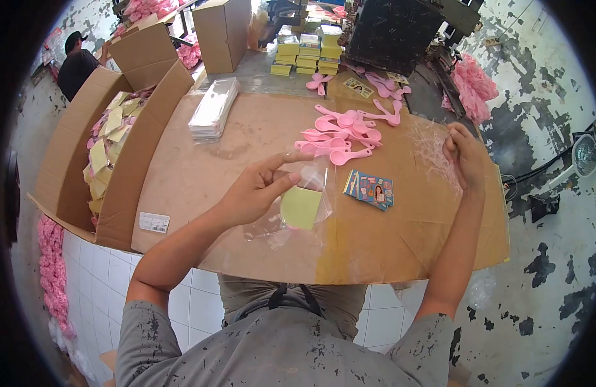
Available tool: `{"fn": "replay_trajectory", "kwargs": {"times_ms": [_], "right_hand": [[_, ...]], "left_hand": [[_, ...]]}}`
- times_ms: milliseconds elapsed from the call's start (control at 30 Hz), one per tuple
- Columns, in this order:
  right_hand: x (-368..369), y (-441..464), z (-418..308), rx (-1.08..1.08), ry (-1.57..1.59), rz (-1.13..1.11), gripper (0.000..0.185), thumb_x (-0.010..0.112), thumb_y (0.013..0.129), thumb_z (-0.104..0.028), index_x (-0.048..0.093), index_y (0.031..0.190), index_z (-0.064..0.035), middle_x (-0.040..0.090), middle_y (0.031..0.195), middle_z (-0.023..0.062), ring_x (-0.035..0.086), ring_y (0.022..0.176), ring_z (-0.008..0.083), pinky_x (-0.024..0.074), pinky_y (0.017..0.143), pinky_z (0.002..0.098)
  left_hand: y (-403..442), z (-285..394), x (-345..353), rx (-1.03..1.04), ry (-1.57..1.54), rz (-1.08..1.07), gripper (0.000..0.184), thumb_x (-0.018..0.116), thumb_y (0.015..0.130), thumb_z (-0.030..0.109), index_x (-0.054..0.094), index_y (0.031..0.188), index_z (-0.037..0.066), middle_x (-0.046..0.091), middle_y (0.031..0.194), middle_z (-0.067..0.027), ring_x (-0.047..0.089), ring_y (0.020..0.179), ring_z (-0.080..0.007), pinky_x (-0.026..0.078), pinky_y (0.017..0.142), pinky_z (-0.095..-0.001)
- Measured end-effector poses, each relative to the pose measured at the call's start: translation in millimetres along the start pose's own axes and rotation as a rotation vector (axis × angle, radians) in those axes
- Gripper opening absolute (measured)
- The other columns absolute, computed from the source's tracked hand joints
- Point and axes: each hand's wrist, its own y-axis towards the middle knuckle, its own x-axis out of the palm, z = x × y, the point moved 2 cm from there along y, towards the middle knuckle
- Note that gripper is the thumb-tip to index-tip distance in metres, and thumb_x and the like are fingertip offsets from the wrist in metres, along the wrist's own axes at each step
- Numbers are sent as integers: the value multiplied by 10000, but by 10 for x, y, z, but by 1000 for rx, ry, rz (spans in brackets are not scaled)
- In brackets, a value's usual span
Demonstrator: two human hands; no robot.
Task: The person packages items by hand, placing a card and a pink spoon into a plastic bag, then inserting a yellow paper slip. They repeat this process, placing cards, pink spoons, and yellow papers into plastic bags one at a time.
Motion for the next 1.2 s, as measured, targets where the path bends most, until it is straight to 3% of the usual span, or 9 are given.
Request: {"fn": "replay_trajectory", "kwargs": {"times_ms": [200, 300, 367, 433, 500, 600, 733, 933, 1200], "right_hand": [[-430, -448, 489, -227, -1924, 674, 510, 647, 952, -74, 536, 1449, -39, 565, 1421, 242, 524, 1341, 348, 368, 1161, 475], [600, -462, -61, -493, -1464, 501, 493, 659, 949, -81, 571, 1433, -44, 642, 1312, 188, 599, 1241, 322, 440, 1084, 453], [1200, -455, -64, -349, -1001, 284, 443, 683, 952, -102, 612, 1384, -39, 698, 1164, 137, 659, 1109, 266, 497, 992, 407], [1781, -495, -27, -153, -601, -102, 349, 716, 962, -141, 658, 1293, -46, 714, 1046, 70, 678, 968, 182, 527, 886, 346], [2251, -547, 72, -257, -500, -285, 302, 721, 973, -123, 671, 1256, -34, 712, 1055, 50, 669, 936, 119, 529, 841, 301], [2503, -491, 294, -69, -159, -359, 278, 722, 977, -91, 677, 1238, -9, 705, 1050, 43, 668, 920, 94, 532, 802, 269], [2437, -404, 413, 26, 15, -321, 254, 715, 974, -33, 672, 1219, 22, 692, 1039, 28, 673, 923, 87, 535, 793, 248], [2337, -401, 487, 27, 43, -317, 170, 703, 976, -1, 705, 1144, 27, 684, 1051, 12, 674, 942, 91, 544, 826, 255], [2304, -397, 607, -16, 114, -282, 164, 697, 964, 22, 753, 1118, 19, 667, 1018, 5, 645, 939, 77, 528, 829, 256]], "left_hand": [[36, -3, -7, 47, -92, -7, 491, 530, 1113, 144, 407, 1569, 9, 771, 1181, -148, 702, 1117, -131, 545, 971, -302], [48, -38, 12, 8, -159, 14, 482, 526, 1116, 157, 413, 1558, 2, 751, 1225, -167, 706, 1133, -158, 555, 984, -315], [61, -56, 29, -6, -195, 37, 470, 522, 1119, 174, 425, 1545, -2, 737, 1250, -175, 706, 1144, -172, 560, 995, -325], [63, -104, 44, 6, -195, 62, 460, 515, 1125, 198, 438, 1530, -5, 724, 1270, -179, 703, 1156, -181, 564, 1007, -334], [65, -179, 44, 17, -174, 82, 445, 515, 1126, 214, 465, 1507, -9, 723, 1266, -170, 699, 1160, -180, 568, 1001, -334], [58, -197, 48, 17, -174, 111, 428, 519, 1126, 225, 501, 1478, -18, 722, 1256, -156, 698, 1149, -176, 574, 991, -332], [56, -143, 18, -29, -221, 144, 400, 575, 1104, 206, 561, 1434, -18, 738, 1202, -129, 704, 1095, -151, 580, 962, -311], [60, -208, 19, -41, -18, 176, 326, 651, 1061, 152, 664, 1339, -18, 764, 1117, -88, 705, 1024, -115, 594, 890, -298], [73, -323, -70, 61, 72, 155, 310, 649, 1053, 112, 689, 1333, -14, 768, 1165, -89, 698, 998, -99, 586, 865, -268]]}}
